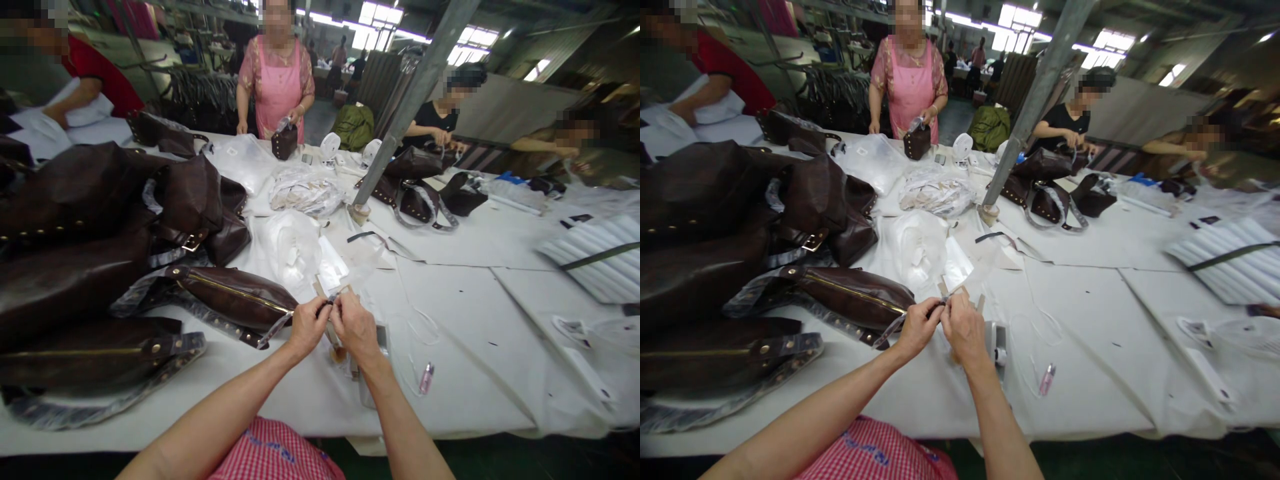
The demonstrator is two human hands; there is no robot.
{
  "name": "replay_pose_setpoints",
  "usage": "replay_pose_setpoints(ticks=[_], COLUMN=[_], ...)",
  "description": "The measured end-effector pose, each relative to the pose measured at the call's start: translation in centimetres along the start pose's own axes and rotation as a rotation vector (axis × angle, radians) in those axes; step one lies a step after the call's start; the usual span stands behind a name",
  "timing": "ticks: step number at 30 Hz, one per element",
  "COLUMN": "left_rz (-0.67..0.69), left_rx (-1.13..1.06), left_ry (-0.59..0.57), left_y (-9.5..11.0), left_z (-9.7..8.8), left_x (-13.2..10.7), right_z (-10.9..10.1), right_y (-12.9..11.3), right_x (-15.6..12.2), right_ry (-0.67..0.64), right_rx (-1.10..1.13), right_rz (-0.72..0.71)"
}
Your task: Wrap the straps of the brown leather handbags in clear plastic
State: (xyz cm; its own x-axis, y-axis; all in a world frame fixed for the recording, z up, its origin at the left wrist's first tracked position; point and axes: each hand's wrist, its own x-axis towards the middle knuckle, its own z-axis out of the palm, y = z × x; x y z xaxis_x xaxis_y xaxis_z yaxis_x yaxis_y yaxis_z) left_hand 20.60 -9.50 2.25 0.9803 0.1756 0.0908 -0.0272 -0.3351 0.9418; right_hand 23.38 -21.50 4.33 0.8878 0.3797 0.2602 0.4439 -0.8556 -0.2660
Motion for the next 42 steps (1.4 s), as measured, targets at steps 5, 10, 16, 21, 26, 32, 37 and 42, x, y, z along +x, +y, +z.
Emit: replay_pose_setpoints(ticks=[5, 10, 16, 21, 26, 32, 37, 42], left_rz=[-0.008, -0.096, -0.148, -0.154, -0.134, -0.106, -0.096, -0.066], left_rx=[-0.019, -0.202, -0.322, -0.290, -0.292, -0.331, -0.360, -0.398], left_ry=[0.008, 0.023, -0.058, -0.046, -0.070, -0.095, -0.087, -0.033], left_y=[0.1, 0.1, -0.5, -0.5, 0.1, 0.3, -0.1, -0.3], left_z=[-0.1, -0.6, -1.3, -1.2, -1.5, -1.8, -2.1, -2.2], left_x=[0.0, 0.6, 0.7, 0.7, 0.8, 1.0, 0.4, -0.1], right_z=[0.1, 0.5, 1.8, 2.8, 2.7, 3.6, 5.4, 6.7], right_y=[0.0, 0.8, 0.2, -1.4, -1.9, -2.3, -2.3, -2.5], right_x=[-0.2, -1.8, -2.8, -2.0, -2.1, -2.0, -1.8, -1.6], right_ry=[0.057, 0.005, -0.013, 0.099, 0.125, 0.152, 0.160, 0.237], right_rx=[0.235, 0.785, 1.571, 1.569, 1.471, 1.537, 1.643, 1.548], right_rz=[0.058, 0.467, 0.835, 0.860, 0.806, 0.617, 0.653, 0.706])
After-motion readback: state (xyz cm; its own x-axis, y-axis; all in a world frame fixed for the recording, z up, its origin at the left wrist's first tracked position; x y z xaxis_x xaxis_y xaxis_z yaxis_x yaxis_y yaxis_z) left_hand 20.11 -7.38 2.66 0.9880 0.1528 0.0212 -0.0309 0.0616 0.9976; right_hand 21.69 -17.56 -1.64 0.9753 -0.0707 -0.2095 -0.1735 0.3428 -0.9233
